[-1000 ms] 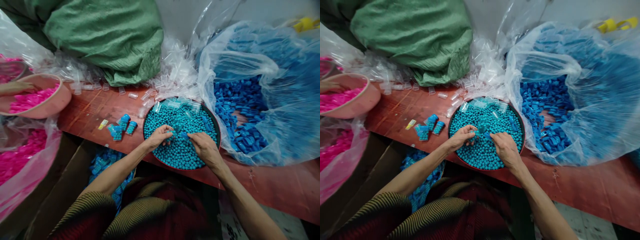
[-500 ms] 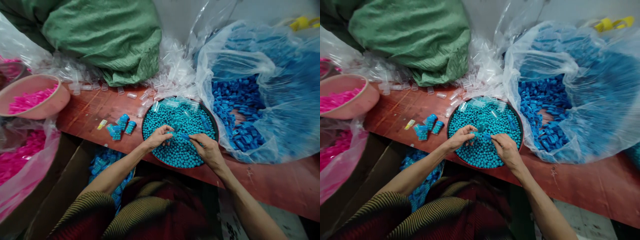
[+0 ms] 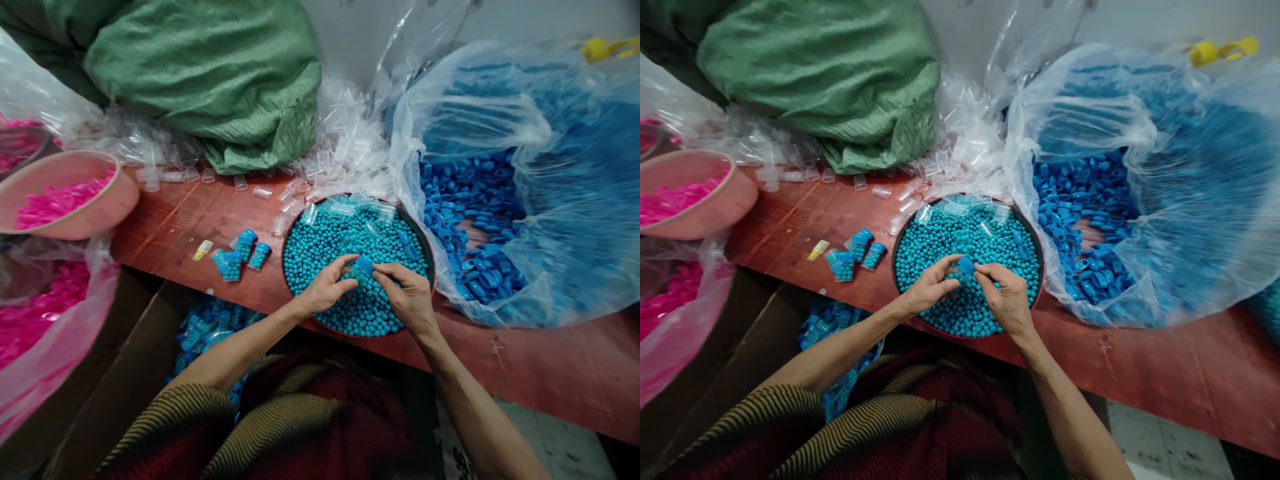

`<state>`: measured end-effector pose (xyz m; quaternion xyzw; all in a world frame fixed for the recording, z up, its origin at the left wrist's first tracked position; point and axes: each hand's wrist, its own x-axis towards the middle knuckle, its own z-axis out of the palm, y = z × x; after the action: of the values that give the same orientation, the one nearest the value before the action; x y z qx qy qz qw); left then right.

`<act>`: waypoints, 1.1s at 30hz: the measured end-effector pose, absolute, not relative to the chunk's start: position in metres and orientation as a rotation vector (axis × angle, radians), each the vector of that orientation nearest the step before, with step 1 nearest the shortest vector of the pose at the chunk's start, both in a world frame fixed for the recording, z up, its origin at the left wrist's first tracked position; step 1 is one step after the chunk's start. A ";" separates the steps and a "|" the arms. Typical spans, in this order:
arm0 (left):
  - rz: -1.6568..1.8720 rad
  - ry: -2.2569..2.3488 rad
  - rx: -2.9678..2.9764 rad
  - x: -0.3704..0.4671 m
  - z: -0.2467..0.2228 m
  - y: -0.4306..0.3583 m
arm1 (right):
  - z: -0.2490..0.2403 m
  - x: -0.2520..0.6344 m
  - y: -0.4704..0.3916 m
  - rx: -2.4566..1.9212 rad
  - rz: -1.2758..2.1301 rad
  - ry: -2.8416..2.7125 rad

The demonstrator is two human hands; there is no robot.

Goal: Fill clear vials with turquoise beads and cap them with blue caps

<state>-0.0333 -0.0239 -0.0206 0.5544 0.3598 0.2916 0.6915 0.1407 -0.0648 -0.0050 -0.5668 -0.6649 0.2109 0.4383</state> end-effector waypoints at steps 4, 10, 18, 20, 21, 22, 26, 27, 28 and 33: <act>0.658 0.837 1.261 -0.034 -0.020 -0.023 | -0.004 0.140 -0.067 -1.408 0.558 -1.708; 0.658 0.799 1.261 -0.034 -0.021 -0.025 | 0.000 0.144 -0.064 -1.424 0.611 -1.751; 0.602 0.768 1.236 -0.036 -0.017 -0.025 | -0.003 0.144 -0.066 -1.393 0.640 -1.713; 0.587 0.782 1.191 -0.035 -0.016 -0.026 | -0.003 0.145 -0.067 -1.374 0.625 -1.742; 0.585 0.787 1.174 -0.035 -0.015 -0.026 | -0.002 0.145 -0.067 -1.376 0.613 -1.751; 0.587 0.788 1.166 -0.034 -0.014 -0.026 | -0.001 0.145 -0.067 -1.383 0.603 -1.757; 0.623 0.793 1.184 -0.030 -0.013 -0.029 | 0.001 0.146 -0.067 -1.387 0.616 -1.783; 0.634 0.796 1.185 -0.029 -0.014 -0.030 | 0.001 0.147 -0.067 -1.368 0.620 -1.803; 0.645 0.803 1.185 -0.028 -0.015 -0.031 | 0.000 0.147 -0.066 -1.342 0.620 -1.834; 0.680 0.874 1.186 -0.024 -0.021 -0.038 | -0.004 0.151 -0.062 -1.177 0.611 -2.007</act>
<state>-0.0241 -0.0384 -0.0213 0.5299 0.3906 0.3041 0.6886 0.1505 -0.0617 -0.0045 -0.4564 -0.7785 0.2370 0.3597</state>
